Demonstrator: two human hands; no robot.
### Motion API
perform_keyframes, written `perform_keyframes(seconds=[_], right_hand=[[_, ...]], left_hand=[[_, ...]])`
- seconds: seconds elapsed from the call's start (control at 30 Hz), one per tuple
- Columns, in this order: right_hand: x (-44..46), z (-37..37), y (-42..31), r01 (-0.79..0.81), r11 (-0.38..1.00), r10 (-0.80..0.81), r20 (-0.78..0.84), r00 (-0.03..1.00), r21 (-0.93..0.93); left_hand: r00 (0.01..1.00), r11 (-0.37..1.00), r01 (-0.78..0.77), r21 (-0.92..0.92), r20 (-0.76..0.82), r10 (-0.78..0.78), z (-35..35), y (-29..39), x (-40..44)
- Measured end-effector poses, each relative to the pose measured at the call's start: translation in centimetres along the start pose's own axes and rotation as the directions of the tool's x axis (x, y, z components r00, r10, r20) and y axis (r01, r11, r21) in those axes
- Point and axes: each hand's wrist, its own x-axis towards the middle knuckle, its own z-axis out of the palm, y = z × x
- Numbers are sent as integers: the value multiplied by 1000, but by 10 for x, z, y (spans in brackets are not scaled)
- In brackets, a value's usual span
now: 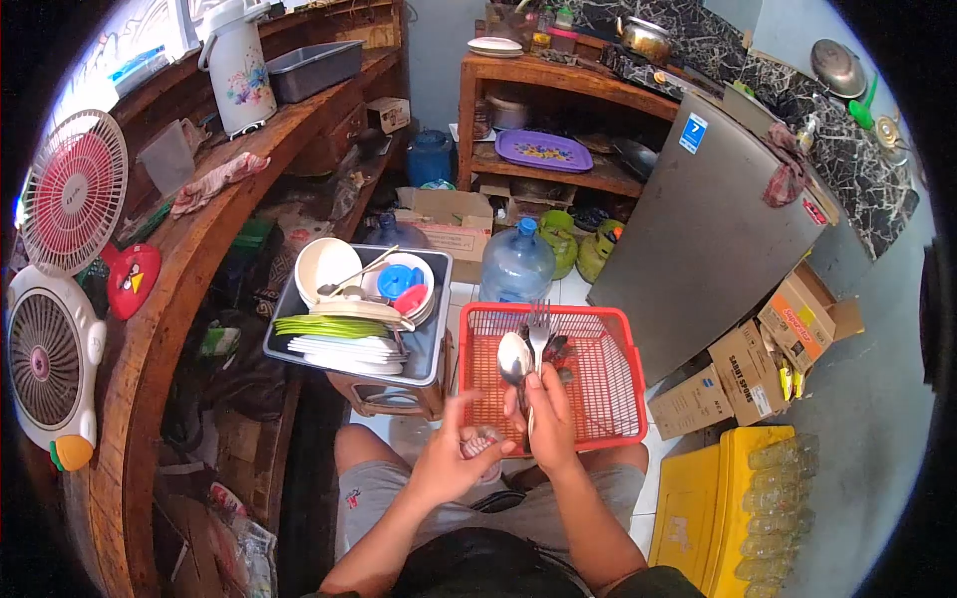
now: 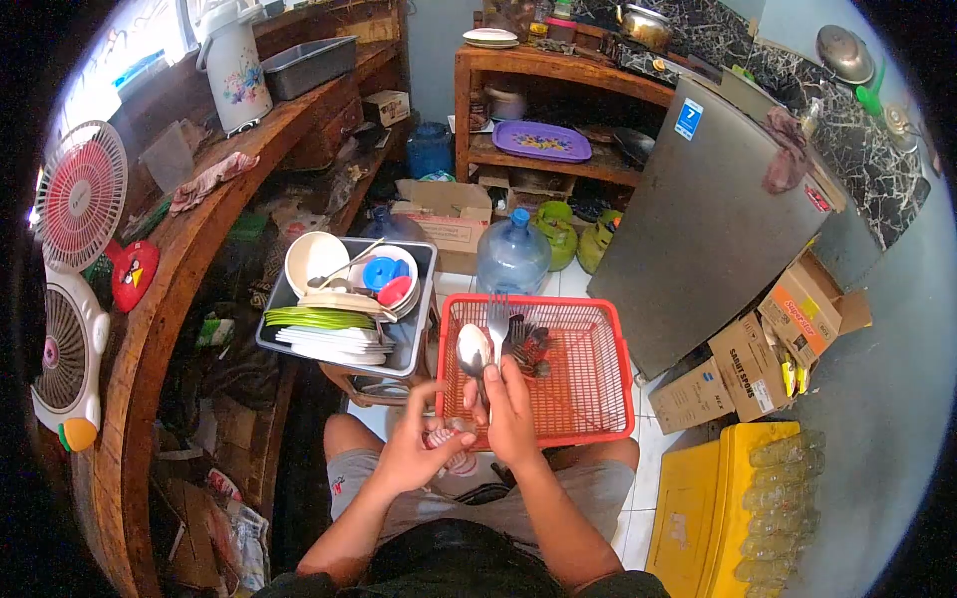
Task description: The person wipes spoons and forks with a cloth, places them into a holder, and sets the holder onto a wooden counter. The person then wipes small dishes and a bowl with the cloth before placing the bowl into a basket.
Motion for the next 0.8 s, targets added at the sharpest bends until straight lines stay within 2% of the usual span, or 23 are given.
perform_keyframes(seconds=[0.03,0.1,0.13,0.2,0.33,0.43,0.47,0.5,0.53,0.6,0.67,0.73,0.8], right_hand=[[1,0,2,23,999,-23,-12,1000,-27],[1,2,4,42,998,-43,-25,999,-52],[1,6,6,51,998,-52,-28,998,-32],[1,8,7,59,998,-60,-30,998,-12],[0,8,5,21,999,-19,47,999,-29],[1,2,3,12,1000,-12,59,998,0],[2,-1,1,10,999,-11,48,999,30],[4,-4,-2,45,999,-45,37,998,-16],[5,-10,1,44,999,-44,38,998,-15],[7,-24,10,90,991,-100,-96,990,-102],[1,-33,8,29,997,-37,-113,993,-69],[-6,-33,5,-102,991,114,-147,983,82],[-11,-24,8,-158,982,174,-164,971,103]], left_hand=[[1000,1000,1,1,0,-1,-3,2,1],[989,966,18,260,139,-56,-7,5,2],[989,965,20,260,138,-57,-4,4,2],[995,962,-101,254,25,98,3,1,5],[995,960,-88,267,72,71,3,-5,7],[994,981,-87,173,78,75,4,-4,6],[994,998,55,32,98,-57,2,0,4],[973,974,200,-104,136,-185,0,2,3],[973,974,201,-104,135,-186,-3,2,3],[984,966,163,-203,102,-145,-8,-3,5],[986,955,157,-250,92,-138,-9,-18,9],[999,974,5,-228,-36,-13,-8,-20,13],[999,968,27,-250,-39,-38,-6,-17,13]])
